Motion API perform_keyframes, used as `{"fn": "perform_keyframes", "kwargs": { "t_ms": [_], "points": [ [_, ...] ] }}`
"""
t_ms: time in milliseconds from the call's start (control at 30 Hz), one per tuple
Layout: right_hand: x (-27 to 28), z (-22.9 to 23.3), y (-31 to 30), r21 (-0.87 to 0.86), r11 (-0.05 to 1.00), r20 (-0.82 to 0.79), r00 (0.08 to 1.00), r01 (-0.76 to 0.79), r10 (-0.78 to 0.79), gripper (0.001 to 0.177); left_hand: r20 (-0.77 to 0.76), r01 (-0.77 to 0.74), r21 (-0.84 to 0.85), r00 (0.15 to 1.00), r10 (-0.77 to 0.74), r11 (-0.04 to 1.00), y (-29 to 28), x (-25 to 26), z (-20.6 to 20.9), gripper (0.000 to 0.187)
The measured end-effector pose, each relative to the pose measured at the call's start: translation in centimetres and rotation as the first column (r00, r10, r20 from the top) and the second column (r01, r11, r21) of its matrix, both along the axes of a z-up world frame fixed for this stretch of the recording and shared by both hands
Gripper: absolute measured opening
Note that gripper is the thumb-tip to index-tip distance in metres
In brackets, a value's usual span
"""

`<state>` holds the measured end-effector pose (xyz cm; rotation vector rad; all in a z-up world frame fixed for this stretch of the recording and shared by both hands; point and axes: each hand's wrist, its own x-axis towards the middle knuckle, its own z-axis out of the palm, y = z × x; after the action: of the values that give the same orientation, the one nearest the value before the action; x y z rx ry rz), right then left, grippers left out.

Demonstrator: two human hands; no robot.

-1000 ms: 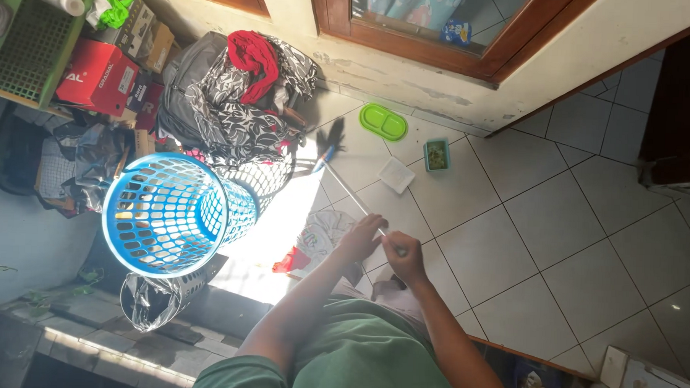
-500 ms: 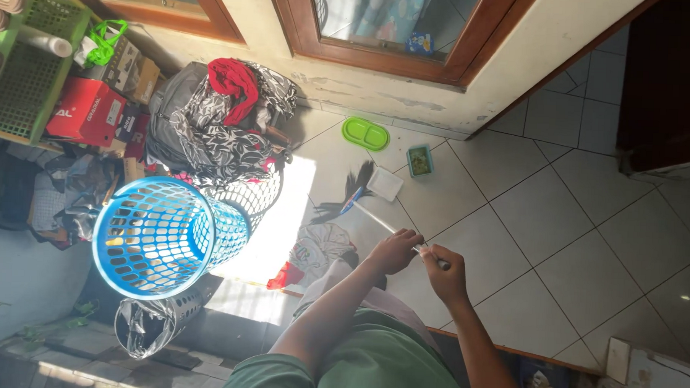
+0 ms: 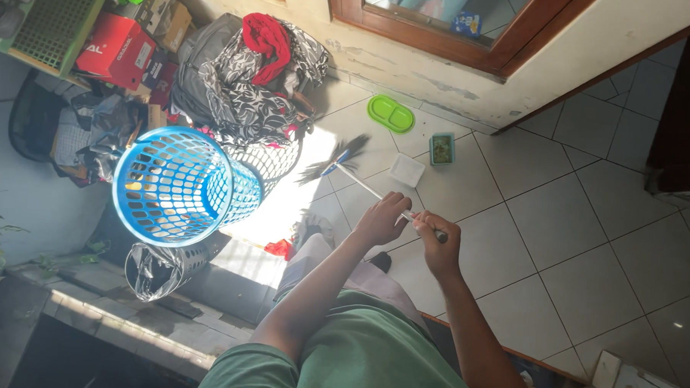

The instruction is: Sweep the floor with a broom and collect debris in a dustpan, then move a trash bag into a bin.

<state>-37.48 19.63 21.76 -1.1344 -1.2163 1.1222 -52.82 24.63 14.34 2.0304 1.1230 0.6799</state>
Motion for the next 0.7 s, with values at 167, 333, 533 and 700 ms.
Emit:
{"fn": "perform_keyframes", "kwargs": {
  "t_ms": [167,333,533,700],
  "points": [
    [-4.7,-2.0,0.3,0.003,0.997,-0.016,0.997,-0.075,0.075,0.028,-0.082,-0.007,0.019,0.997,0.009,1.000,-0.3,-6.5,-1.2,0.030],
    [-13.2,-6.4,1.3,0.045,0.984,0.006,0.985,-0.174,0.174,0.011,-0.151,-0.044,0.018,0.987,0.046,0.999,-0.6,-15.2,-7.2,0.031],
    [-21.9,-12.8,1.7,-0.056,0.968,0.194,0.949,-0.243,0.250,0.021,-0.066,0.000,-0.123,0.998,-0.008,0.992,0.7,-23.3,-17.5,0.032],
    [-23.3,-9.5,-0.2,0.063,0.993,0.222,0.972,-0.097,0.081,0.013,0.017,0.228,-0.248,0.973,-0.231,0.942,1.4,-23.9,-14.5,0.024]
  ]
}}
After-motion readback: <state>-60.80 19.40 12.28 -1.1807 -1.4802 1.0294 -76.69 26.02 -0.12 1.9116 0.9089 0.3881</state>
